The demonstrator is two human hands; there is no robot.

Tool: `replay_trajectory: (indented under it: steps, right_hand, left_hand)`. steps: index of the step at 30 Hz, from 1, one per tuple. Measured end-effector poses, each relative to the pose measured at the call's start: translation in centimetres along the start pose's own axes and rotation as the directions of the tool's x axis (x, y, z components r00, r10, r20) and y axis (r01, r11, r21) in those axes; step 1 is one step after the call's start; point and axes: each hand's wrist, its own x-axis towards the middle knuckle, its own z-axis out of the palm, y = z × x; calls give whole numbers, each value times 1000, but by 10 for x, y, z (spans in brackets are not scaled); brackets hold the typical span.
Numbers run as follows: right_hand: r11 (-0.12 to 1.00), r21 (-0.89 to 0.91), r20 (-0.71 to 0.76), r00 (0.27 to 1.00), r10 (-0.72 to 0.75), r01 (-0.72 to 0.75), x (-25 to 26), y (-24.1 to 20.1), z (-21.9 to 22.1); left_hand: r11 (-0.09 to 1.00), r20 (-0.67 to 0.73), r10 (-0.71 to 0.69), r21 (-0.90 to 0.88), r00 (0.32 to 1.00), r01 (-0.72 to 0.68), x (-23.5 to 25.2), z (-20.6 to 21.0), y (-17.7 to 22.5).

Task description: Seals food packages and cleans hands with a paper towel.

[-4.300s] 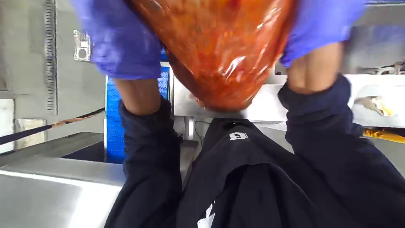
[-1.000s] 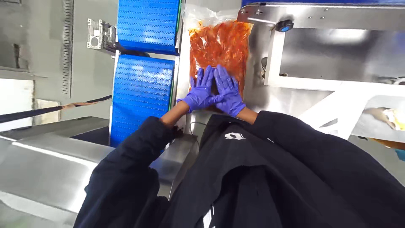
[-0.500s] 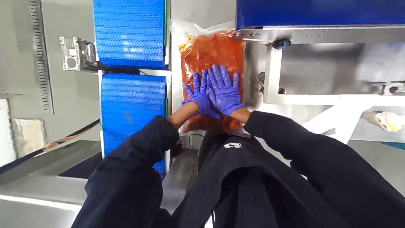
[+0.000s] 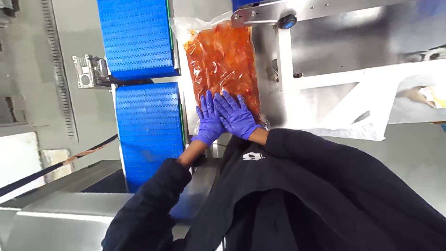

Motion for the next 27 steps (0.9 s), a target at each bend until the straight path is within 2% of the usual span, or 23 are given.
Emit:
replay_trajectory:
  steps: [4, 7, 9, 11, 12, 13, 14, 16, 18, 19, 20, 23, 25, 27]
  right_hand:
    - [1000, 23, 28, 1000, 7, -8, 1, 0, 6]
    - [971, 231, 115, 993, 37, -63, 5, 2, -13]
    - [885, 440, 182, 980, 80, -154, -5, 12, -49]
    - [756, 623, 60, 976, 210, -201, -41, 27, -93]
    - [718, 666, -36, 953, 300, -201, -68, 38, -114]
    - [674, 712, -131, 906, 403, -197, -100, 51, -133]
    - [624, 760, -229, 821, 522, -185, -136, 64, -149]
    - [529, 829, -360, 551, 753, -181, -216, 94, -160]
    - [342, 911, -294, 221, 930, -231, -288, 121, -152]
    - [231, 941, -213, 98, 972, -248, -315, 131, -143]
    - [135, 951, -127, 47, 991, -278, -340, 134, -132]
    - [-35, 928, 61, 59, 996, -371, -389, 129, -95]
    - [-80, 923, 117, 76, 990, -376, -402, 130, -77]
    - [-66, 919, 132, 145, 981, -390, -405, 132, -70]
  left_hand:
    - [997, 112, -44, 63, 993, 37, 3, -4, 0]
    - [987, 250, -45, 160, 967, 4, 7, -30, 6]
    - [971, 346, -27, 232, 938, -57, 8, -65, 28]
    - [935, 437, 48, 296, 898, -194, 5, -108, 60]
    - [919, 421, 135, 284, 897, -272, 1, -121, 73]
    - [909, 361, 234, 247, 903, -335, -2, -129, 85]
    - [902, 282, 327, 192, 902, -387, -4, -131, 99]
    - [879, 145, 463, 53, 875, -474, -11, -120, 132]
    - [851, 150, 523, -37, 839, -523, -14, -94, 172]
    - [859, 210, 509, -63, 834, -508, -14, -81, 196]
    - [865, 262, 499, -90, 826, -493, -15, -65, 217]
    - [863, 307, 505, -179, 806, -472, -28, -11, 250]
    - [859, 271, 504, -258, 820, -443, -42, 21, 252]
    - [881, 265, 443, -304, 857, -361, -50, 47, 249]
